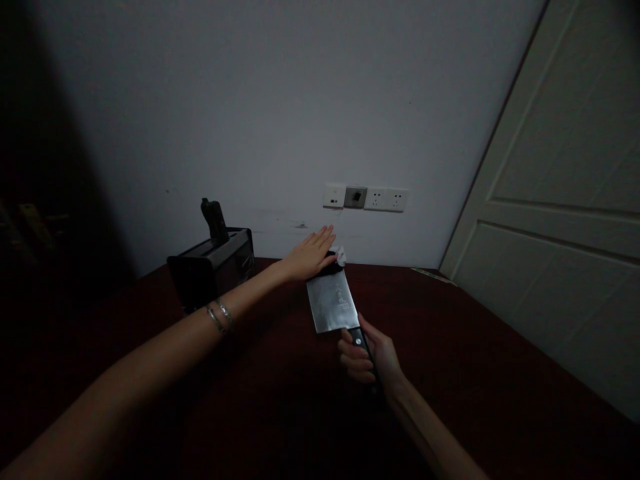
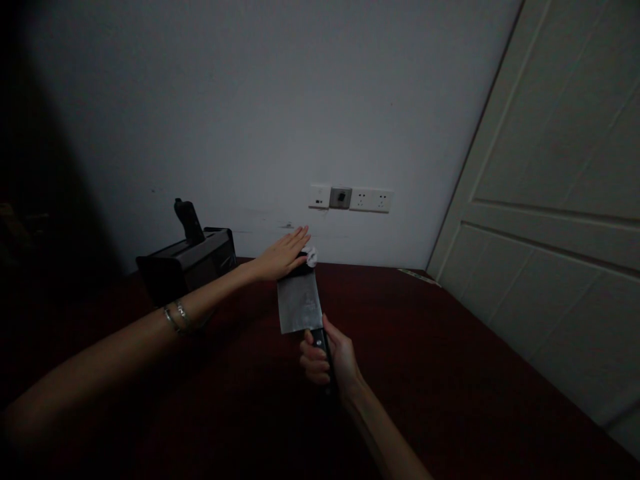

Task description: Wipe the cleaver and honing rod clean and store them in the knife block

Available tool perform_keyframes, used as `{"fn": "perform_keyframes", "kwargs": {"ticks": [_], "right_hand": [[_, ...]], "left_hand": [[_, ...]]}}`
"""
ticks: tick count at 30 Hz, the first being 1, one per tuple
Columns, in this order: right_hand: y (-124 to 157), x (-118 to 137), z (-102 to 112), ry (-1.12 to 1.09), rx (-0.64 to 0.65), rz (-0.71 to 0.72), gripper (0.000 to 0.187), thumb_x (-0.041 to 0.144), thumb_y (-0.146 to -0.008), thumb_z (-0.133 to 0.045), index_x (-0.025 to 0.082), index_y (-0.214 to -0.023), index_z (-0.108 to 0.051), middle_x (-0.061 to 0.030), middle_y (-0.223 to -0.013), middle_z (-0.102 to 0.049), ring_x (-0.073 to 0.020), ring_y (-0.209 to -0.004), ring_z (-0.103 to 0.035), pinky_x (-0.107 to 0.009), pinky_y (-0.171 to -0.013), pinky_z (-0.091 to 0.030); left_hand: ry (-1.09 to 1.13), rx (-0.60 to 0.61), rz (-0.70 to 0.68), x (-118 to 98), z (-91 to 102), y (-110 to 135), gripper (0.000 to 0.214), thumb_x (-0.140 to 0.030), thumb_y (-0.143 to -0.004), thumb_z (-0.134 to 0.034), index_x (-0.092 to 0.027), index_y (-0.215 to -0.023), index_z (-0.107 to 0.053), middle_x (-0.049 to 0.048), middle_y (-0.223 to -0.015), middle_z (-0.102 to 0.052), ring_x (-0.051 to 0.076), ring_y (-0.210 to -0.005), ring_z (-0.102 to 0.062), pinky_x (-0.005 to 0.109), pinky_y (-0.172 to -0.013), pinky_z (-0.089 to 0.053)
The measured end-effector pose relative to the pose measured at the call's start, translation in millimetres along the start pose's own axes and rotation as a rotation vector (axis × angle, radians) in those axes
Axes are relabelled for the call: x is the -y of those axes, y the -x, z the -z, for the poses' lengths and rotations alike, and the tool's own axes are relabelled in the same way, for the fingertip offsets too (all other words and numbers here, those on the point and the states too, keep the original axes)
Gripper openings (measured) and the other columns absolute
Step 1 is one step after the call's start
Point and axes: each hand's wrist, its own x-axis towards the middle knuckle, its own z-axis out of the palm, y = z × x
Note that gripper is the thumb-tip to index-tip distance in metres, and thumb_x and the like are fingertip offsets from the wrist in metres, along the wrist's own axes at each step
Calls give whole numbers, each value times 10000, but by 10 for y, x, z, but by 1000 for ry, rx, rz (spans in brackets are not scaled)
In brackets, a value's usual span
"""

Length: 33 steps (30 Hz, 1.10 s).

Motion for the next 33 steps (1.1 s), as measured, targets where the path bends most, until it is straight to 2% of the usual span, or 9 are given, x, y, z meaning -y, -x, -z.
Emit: {"fn": "perform_keyframes", "kwargs": {"ticks": [4, 8, 11, 15, 17, 19, 26, 30, 33], "right_hand": [[-1, 16, -7, 3, 3, -5, 367, 446, -855, -424, 140, -687, -535, 78, -472, -304, -25, -336, -163, -111, -263, -244], [5, 45, 7, -14, -2, 0, 359, 433, -847, -446, 129, -686, -544, 81, -467, -296, -21, -338, -158, -104, -261, -236], [16, 79, 25, -14, -11, 24, 349, 417, -839, -469, 118, -679, -551, 83, -461, -288, -19, -342, -150, -99, -259, -225], [35, 137, 42, 10, -56, 83, 344, 397, -839, -471, 111, -666, -552, 85, -463, -279, -18, -352, -138, -98, -264, -227], [44, 170, 55, 26, -95, 111, 351, 394, -844, -460, 111, -655, -549, 85, -462, -271, -21, -357, -134, -100, -265, -224], [49, 202, 73, 45, -135, 137, 372, 401, -850, -442, 110, -643, -547, 84, -458, -263, -23, -357, -133, -104, -263, -218], [13, 222, 92, 123, -324, 212, 501, 447, -893, -284, 120, -599, -525, 71, -441, -273, -29, -338, -153, -114, -262, -196], [-40, 191, 65, 193, -440, 231, 501, 460, -893, -273, 140, -576, -493, 63, -424, -300, -32, -318, -182, -125, -263, -179], [-86, 170, 26, 253, -495, 232, 469, 481, -876, -322, 152, -580, -476, 64, -416, -317, -34, -310, -212, -131, -272, -182]], "left_hand": [[109, -18, -26, 95, -5, 18, 507, -417, -917, -257, -94, -1284, -391, 154, -1388, -358, 219, -1305, -283, 344, -1047, -238], [266, -51, 69, 207, -72, 45, 421, -416, -908, -293, -136, -1082, -555, 123, -1037, -630, 213, -949, -580, 316, -827, -413], [400, -189, 246, 368, -161, 56, 390, -385, -907, -315, -124, -975, -597, 93, -901, -658, 185, -805, -592, 278, -735, -421], [437, -362, 614, 571, -319, 178, 454, -384, -922, -263, -87, -939, -606, 108, -899, -656, 190, -807, -590, 258, -698, -415], [405, -295, 738, 590, -427, 306, 483, -381, -928, -230, -73, -959, -602, 138, -932, -652, 213, -849, -597, 264, -700, -414], [400, -171, 771, 529, -561, 458, 476, -370, -927, -238, -71, -970, -606, 158, -960, -649, 232, -889, -601, 270, -714, -412], [511, 149, 567, -58, -1009, 881, 327, -322, -880, -377, -137, -908, -645, 115, -962, -668, 220, -913, -612, 265, -782, -413], [562, 273, 471, -314, -1034, 979, 263, -339, -796, -508, -158, -934, -641, 91, -1012, -658, 219, -942, -599, 273, -822, -414], [616, 266, 490, -396, -949, 997, 345, -366, -693, -615, -147, -959, -637, 97, -1076, -635, 232, -1005, -567, 270, -851, -408]]}}
